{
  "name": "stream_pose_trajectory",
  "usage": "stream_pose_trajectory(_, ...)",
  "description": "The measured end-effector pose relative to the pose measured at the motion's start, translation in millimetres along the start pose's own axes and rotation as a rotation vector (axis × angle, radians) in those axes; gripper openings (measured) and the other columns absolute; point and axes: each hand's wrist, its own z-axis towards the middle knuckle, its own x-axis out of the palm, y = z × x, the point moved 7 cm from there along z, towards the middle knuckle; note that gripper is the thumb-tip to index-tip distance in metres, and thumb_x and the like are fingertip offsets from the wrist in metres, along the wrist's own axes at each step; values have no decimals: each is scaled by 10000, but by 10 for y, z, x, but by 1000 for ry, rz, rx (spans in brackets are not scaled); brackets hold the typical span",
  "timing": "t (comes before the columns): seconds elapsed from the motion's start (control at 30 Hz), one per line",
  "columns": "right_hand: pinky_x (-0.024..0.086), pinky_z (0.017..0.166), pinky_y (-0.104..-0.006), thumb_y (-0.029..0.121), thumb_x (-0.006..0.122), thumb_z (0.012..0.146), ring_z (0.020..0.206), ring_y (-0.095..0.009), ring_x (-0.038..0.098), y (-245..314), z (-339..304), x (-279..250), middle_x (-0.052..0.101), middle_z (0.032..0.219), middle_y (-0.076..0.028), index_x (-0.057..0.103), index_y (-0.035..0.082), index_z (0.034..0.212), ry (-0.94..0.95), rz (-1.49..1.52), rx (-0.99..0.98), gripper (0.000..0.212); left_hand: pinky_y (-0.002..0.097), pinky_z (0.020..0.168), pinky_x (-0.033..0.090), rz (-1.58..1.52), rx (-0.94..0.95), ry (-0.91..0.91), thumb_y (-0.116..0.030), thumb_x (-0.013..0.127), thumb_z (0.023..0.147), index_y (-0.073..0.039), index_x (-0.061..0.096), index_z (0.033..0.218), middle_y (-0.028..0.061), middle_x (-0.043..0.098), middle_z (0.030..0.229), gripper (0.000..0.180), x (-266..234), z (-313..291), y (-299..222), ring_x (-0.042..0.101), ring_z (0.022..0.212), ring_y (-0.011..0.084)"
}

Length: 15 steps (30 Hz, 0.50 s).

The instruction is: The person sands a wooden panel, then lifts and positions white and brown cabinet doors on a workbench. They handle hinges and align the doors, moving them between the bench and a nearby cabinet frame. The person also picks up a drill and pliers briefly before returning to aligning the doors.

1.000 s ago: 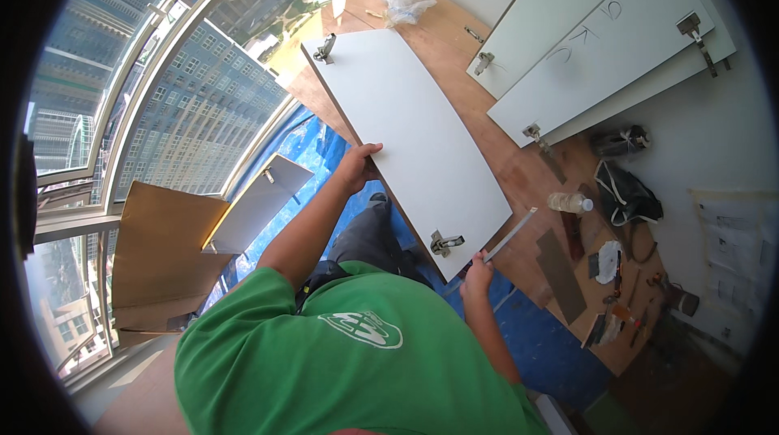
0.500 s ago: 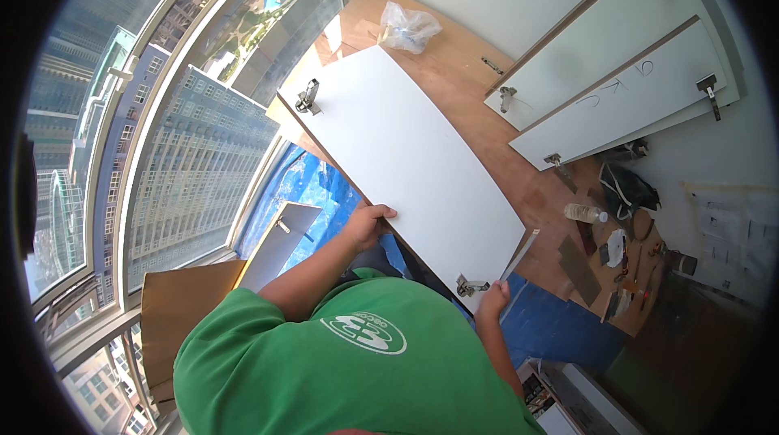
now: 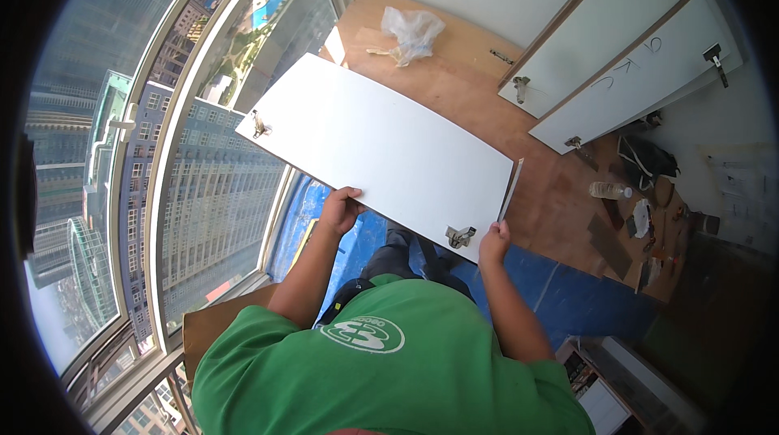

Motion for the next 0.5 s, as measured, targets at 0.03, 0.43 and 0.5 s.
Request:
stream_pose_trajectory(0.03,431,682,-321,78,444,1010,729,-143,482,52,-13,30,577,792,-59,610,-21,1035,-28,8,-25,194,542,842,566,-13,7,-1,-35,612,790,28,499,1292,175,624,1197,518,-26,30,-4,649,1028,347)
stream_pose_trajectory(0.43,481,942,-377,134,471,1015,1095,-341,639,-20,295,352,664,1179,-237,559,-60,1281,-65,-158,-68,340,506,869,571,-63,-40,101,-86,630,806,64,524,1275,176,638,1205,504,-348,481,90,651,1072,333)
stream_pose_trajectory(0.5,475,972,-377,147,477,1015,1148,-360,621,-63,297,428,645,1229,-247,548,-47,1312,6,-234,-16,362,510,879,567,-44,-41,67,-99,632,816,62,506,1296,179,628,1229,521,-351,492,79,647,1082,336)
